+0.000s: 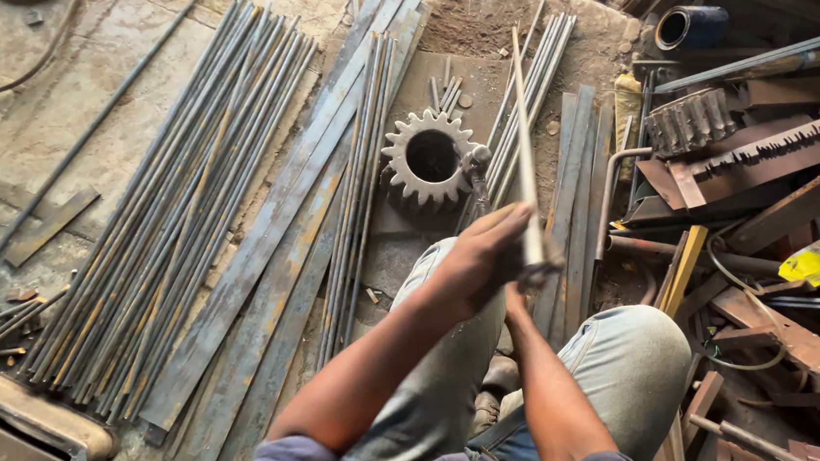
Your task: The person handles metal rods on a fabrication floor, passing some through the center of a large gear and tapping others with a hammer.
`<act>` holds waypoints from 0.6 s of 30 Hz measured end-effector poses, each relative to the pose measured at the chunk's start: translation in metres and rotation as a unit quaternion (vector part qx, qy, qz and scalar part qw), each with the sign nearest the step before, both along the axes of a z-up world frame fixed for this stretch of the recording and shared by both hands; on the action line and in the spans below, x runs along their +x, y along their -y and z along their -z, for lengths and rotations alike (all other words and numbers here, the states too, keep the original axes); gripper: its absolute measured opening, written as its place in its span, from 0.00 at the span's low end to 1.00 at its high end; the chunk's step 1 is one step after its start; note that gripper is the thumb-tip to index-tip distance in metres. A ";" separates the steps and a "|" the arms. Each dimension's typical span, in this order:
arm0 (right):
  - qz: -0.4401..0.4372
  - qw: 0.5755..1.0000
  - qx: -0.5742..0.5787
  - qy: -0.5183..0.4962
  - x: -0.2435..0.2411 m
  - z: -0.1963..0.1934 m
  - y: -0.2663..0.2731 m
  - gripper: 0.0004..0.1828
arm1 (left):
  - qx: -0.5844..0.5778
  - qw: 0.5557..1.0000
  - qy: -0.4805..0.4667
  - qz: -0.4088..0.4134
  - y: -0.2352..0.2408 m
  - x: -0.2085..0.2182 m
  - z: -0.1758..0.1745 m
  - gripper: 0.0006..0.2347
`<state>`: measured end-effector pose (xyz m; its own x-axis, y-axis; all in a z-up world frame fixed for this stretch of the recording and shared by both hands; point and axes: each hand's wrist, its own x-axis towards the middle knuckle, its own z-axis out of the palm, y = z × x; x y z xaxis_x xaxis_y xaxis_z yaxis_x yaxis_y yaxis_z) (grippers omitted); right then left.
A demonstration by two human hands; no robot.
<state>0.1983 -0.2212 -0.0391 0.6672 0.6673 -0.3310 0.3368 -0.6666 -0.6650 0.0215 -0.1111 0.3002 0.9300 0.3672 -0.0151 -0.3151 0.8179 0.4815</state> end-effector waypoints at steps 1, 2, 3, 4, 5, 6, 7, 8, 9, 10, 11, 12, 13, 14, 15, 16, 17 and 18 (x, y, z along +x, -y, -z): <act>0.005 1.000 -0.006 -0.004 0.000 0.003 0.000 0.15 | -0.011 1.000 0.026 0.003 0.000 0.010 -0.004 0.12; 0.007 1.000 -0.010 -0.006 -0.001 0.007 0.000 0.16 | -0.023 0.998 0.051 0.007 0.000 0.020 -0.007 0.12; 0.010 1.000 -0.013 -0.008 0.000 0.010 0.001 0.16 | -0.034 0.996 0.077 0.010 -0.001 0.029 -0.009 0.13; 0.014 1.000 -0.016 -0.009 -0.001 0.013 0.002 0.17 | -0.045 0.995 0.088 0.012 -0.001 0.037 -0.011 0.12; 0.016 1.000 -0.018 -0.010 -0.001 0.015 0.002 0.18 | -0.055 0.993 0.101 0.013 -0.003 0.044 -0.012 0.12; 0.019 1.000 -0.019 -0.010 0.000 0.017 0.002 0.18 | -0.065 0.991 0.113 0.015 -0.003 0.050 -0.013 0.11; 0.021 1.000 -0.018 -0.012 0.001 0.019 -0.001 0.19 | -0.064 0.991 0.114 0.012 -0.004 0.054 -0.014 0.12; 0.023 0.999 -0.019 -0.014 0.001 0.020 -0.004 0.20 | -0.062 0.991 0.114 0.010 -0.006 0.058 -0.014 0.13; 0.025 0.999 -0.021 -0.016 0.000 0.021 -0.003 0.20 | -0.061 0.992 0.114 0.006 -0.004 0.059 -0.013 0.14; 0.027 0.999 -0.025 -0.017 -0.002 0.022 -0.001 0.21 | -0.054 0.992 0.114 0.009 -0.003 0.059 -0.012 0.15; 0.029 0.999 -0.026 -0.020 -0.002 0.022 -0.003 0.22 | -0.045 0.992 0.115 0.010 -0.003 0.058 -0.012 0.16; 0.031 0.999 -0.027 -0.020 -0.004 0.022 -0.004 0.22 | -0.036 0.993 0.116 0.012 -0.003 0.057 -0.010 0.17; 0.032 0.999 -0.026 -0.023 -0.003 0.021 -0.004 0.23 | -0.037 0.992 0.120 0.009 -0.005 0.057 -0.009 0.15; 0.034 0.999 -0.027 -0.024 -0.004 0.020 -0.003 0.24 | -0.038 0.991 0.125 0.006 -0.007 0.057 -0.006 0.15; 0.033 0.999 -0.026 -0.025 -0.004 0.019 -0.003 0.24 | -0.037 0.991 0.129 0.001 -0.010 0.054 -0.002 0.14; 0.030 0.999 -0.028 -0.025 -0.005 0.017 -0.003 0.25 | -0.033 0.996 0.080 -0.006 -0.016 0.053 0.004 0.14; 0.029 0.999 -0.026 -0.030 -0.007 0.016 -0.004 0.26 | -0.028 0.999 0.029 -0.013 -0.025 0.050 0.012 0.15; 0.025 0.999 -0.022 -0.036 -0.008 0.015 -0.006 0.26 | -0.023 0.999 -0.022 -0.020 -0.035 0.047 0.024 0.15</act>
<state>0.1902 -0.2157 -0.0539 0.6736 0.6172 -0.4066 0.2547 -0.7102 -0.6563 0.0690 -0.0756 0.2767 0.9125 0.4022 -0.0740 -0.3272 0.8266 0.4579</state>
